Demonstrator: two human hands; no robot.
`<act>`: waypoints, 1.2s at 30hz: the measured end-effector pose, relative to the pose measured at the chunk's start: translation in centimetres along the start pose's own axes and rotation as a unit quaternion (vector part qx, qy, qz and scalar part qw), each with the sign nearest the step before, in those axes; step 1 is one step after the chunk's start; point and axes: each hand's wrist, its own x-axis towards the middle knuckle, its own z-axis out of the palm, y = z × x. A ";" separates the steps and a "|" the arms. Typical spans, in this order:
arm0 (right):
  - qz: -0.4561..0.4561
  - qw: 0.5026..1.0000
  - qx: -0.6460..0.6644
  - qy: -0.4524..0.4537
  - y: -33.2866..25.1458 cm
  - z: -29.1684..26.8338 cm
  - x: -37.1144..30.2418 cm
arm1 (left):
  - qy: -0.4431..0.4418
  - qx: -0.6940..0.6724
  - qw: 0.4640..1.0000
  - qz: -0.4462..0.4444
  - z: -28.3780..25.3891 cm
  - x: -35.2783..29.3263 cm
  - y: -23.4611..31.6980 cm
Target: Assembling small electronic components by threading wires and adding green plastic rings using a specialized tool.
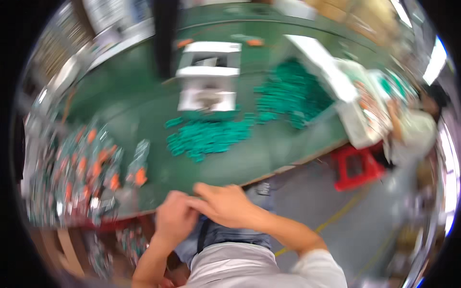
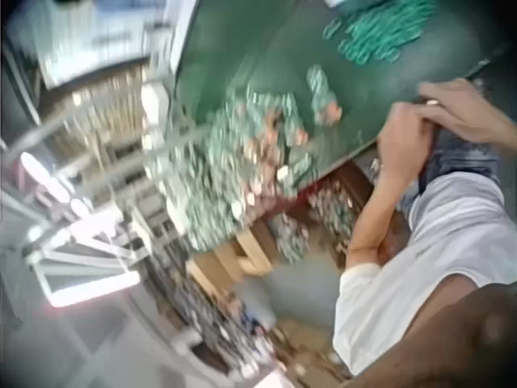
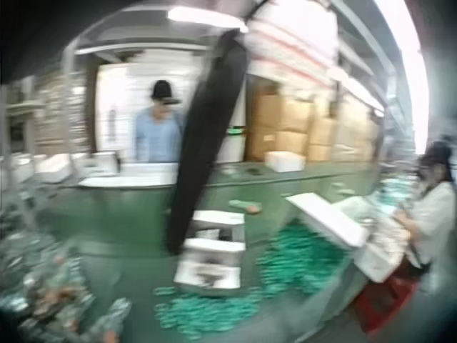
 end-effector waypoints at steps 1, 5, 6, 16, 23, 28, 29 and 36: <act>-0.048 0.997 0.049 0.019 1.4 1.5 -1.0 | -0.018 -0.002 1.000 -0.017 0.4 -0.9 0.5; 0.068 0.976 0.153 -0.141 -0.3 1.2 -3.2 | 0.057 -0.037 0.997 0.032 0.8 -4.3 0.6; 0.052 0.972 0.158 -0.168 -0.1 1.6 -3.3 | 0.034 -0.019 0.998 0.044 0.5 -5.0 0.8; 0.065 0.955 0.257 -0.130 2.6 6.7 -7.0 | 0.121 -0.045 0.992 0.015 3.8 -9.4 1.0; 0.184 0.918 0.272 -0.224 9.8 9.2 -3.8 | -0.002 -0.156 0.986 -0.060 0.8 -11.2 -1.3; 0.083 0.988 0.018 0.127 16.5 12.3 -5.8 | 0.034 -0.175 0.954 -0.242 -4.7 -10.7 -0.6; 0.089 0.987 0.017 0.134 15.8 12.4 -5.9 | 0.028 -0.177 0.955 -0.236 -5.5 -10.7 -0.9; 0.132 0.991 -0.030 0.014 6.9 11.3 -5.1 | 0.228 0.053 0.938 -0.254 -9.1 -4.6 -5.5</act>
